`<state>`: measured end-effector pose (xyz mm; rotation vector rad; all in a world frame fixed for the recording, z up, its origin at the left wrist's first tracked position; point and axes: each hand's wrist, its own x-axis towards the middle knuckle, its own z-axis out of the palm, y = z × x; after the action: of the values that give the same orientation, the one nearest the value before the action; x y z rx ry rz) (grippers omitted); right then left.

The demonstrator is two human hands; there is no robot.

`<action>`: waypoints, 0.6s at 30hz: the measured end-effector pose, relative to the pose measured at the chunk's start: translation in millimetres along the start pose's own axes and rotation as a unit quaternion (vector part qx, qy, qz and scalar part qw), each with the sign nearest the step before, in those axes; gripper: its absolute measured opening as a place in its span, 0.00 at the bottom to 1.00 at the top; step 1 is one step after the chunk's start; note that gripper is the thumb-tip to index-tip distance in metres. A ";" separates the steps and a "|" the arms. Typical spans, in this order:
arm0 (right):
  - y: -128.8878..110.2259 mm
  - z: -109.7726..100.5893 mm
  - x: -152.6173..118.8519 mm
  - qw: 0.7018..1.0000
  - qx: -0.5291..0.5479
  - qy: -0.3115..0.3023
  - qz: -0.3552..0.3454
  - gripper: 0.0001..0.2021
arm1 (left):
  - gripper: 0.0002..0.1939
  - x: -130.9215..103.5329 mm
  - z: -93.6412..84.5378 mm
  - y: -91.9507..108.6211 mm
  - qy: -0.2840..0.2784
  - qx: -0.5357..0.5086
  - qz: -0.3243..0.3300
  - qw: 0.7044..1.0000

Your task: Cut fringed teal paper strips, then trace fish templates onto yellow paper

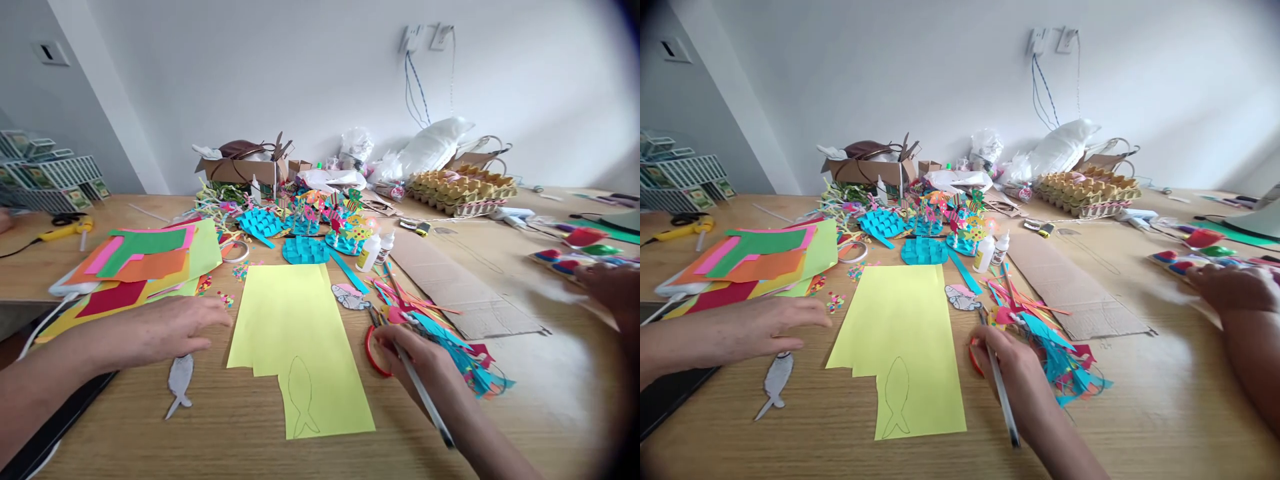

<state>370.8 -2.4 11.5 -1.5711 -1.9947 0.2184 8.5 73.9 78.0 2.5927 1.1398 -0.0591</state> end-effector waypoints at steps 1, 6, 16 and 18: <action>4.6 -5.1 7.5 1.000 -0.020 -0.014 -0.001 0.06 | 0.14 6.7 3.1 4.9 -0.007 -0.013 0.021 1.000; 15.5 -13.7 46.3 0.993 -0.081 -0.091 0.015 0.08 | 0.14 39.4 30.0 33.4 -0.014 -0.036 0.066 0.997; 23.6 22.7 110.1 0.975 -0.142 -0.164 0.051 0.14 | 0.12 73.0 51.3 64.8 -0.018 -0.002 0.086 0.996; 19.3 26.8 114.0 0.970 -0.164 -0.170 0.066 0.14 | 0.10 73.0 58.2 70.0 -0.023 0.014 0.102 0.994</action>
<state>357.3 115.2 19.5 -1.9894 -2.2779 0.2303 114.1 64.2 29.3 2.7025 0.8598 -0.0887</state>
